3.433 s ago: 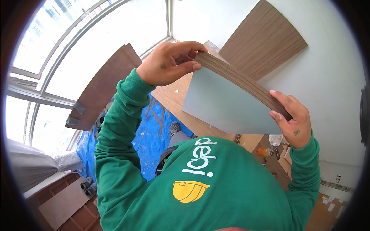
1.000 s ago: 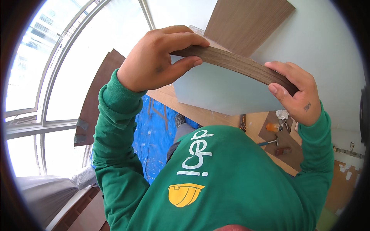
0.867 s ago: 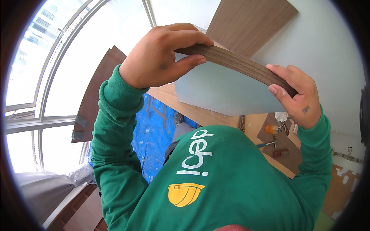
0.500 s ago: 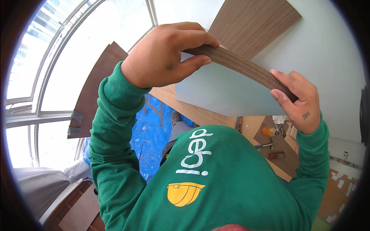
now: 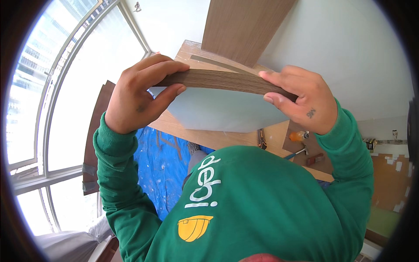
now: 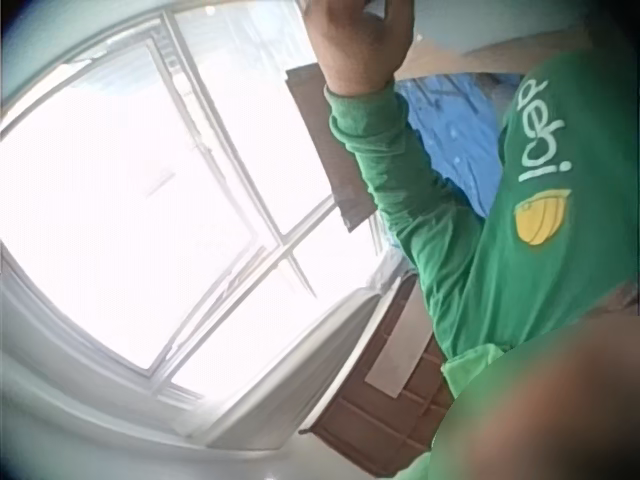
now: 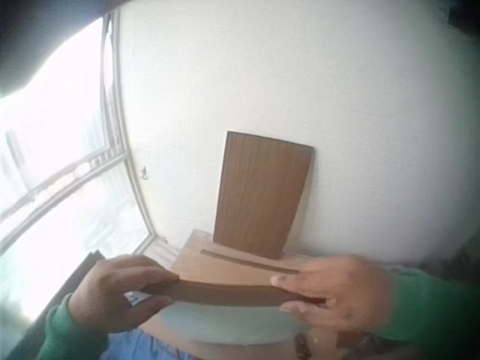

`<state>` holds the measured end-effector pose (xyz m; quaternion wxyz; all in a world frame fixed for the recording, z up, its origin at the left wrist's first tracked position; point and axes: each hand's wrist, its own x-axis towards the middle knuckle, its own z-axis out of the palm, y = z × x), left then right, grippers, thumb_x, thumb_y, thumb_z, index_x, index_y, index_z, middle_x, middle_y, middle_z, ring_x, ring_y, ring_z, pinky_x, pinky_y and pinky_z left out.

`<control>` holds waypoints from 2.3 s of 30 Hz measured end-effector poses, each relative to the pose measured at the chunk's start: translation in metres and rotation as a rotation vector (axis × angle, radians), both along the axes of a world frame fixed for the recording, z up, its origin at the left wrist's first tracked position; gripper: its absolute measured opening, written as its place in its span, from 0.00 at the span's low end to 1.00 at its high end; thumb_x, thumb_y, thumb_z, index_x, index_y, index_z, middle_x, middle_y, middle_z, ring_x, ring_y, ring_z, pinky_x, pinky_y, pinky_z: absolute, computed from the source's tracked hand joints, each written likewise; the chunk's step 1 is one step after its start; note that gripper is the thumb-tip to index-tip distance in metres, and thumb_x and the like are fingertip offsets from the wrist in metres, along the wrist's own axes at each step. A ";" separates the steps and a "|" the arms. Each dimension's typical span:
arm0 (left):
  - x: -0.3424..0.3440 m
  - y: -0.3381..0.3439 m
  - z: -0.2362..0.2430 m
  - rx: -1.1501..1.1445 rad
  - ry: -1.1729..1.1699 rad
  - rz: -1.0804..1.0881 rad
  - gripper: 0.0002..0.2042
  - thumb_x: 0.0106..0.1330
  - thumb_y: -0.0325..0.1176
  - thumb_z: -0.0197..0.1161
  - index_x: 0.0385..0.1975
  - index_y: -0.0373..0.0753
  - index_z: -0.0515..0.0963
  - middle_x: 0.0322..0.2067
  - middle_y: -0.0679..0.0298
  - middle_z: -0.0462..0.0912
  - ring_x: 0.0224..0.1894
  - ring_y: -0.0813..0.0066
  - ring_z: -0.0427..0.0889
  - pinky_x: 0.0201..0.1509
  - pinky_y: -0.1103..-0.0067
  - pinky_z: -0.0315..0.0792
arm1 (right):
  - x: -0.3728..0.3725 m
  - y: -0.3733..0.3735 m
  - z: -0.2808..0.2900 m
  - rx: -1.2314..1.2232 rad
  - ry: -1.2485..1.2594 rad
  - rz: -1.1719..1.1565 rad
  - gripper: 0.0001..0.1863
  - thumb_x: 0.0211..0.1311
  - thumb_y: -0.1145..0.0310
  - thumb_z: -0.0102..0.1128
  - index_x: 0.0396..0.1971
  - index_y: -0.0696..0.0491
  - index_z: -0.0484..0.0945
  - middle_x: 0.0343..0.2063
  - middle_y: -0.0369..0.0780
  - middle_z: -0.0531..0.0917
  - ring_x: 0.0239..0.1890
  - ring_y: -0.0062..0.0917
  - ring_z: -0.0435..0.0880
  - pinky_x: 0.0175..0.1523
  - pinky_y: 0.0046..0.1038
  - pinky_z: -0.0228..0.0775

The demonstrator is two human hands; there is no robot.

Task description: The person aligns a strip of wood edge banding along the edge of a white board, then uses a hammer to tap it into place. After securing the banding, the person uses a utility knife to trim the excess length.

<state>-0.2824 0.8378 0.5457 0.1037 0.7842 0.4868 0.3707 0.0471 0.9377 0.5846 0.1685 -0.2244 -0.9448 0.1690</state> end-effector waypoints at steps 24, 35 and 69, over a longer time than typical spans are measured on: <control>0.005 -0.001 0.004 -0.044 0.037 0.063 0.17 0.60 0.23 0.74 0.49 0.33 0.85 0.41 0.55 0.87 0.40 0.64 0.89 0.45 0.73 0.84 | 0.002 0.002 -0.010 0.061 0.030 0.011 0.23 0.60 0.72 0.72 0.57 0.56 0.82 0.25 0.40 0.73 0.23 0.31 0.70 0.29 0.33 0.64; 0.021 0.003 0.033 0.024 0.248 -0.012 0.21 0.55 0.30 0.76 0.50 0.35 0.81 0.41 0.54 0.85 0.38 0.55 0.85 0.45 0.65 0.79 | 0.005 -0.001 -0.009 0.058 0.029 0.024 0.22 0.61 0.73 0.72 0.56 0.57 0.83 0.26 0.41 0.76 0.23 0.32 0.72 0.29 0.34 0.66; 0.089 0.037 0.005 0.071 0.060 -0.048 0.17 0.54 0.25 0.79 0.45 0.33 0.85 0.37 0.58 0.84 0.34 0.66 0.87 0.37 0.74 0.83 | 0.094 0.021 0.013 -0.466 0.043 -0.422 0.09 0.64 0.72 0.69 0.29 0.58 0.76 0.18 0.32 0.71 0.23 0.17 0.66 0.30 0.26 0.60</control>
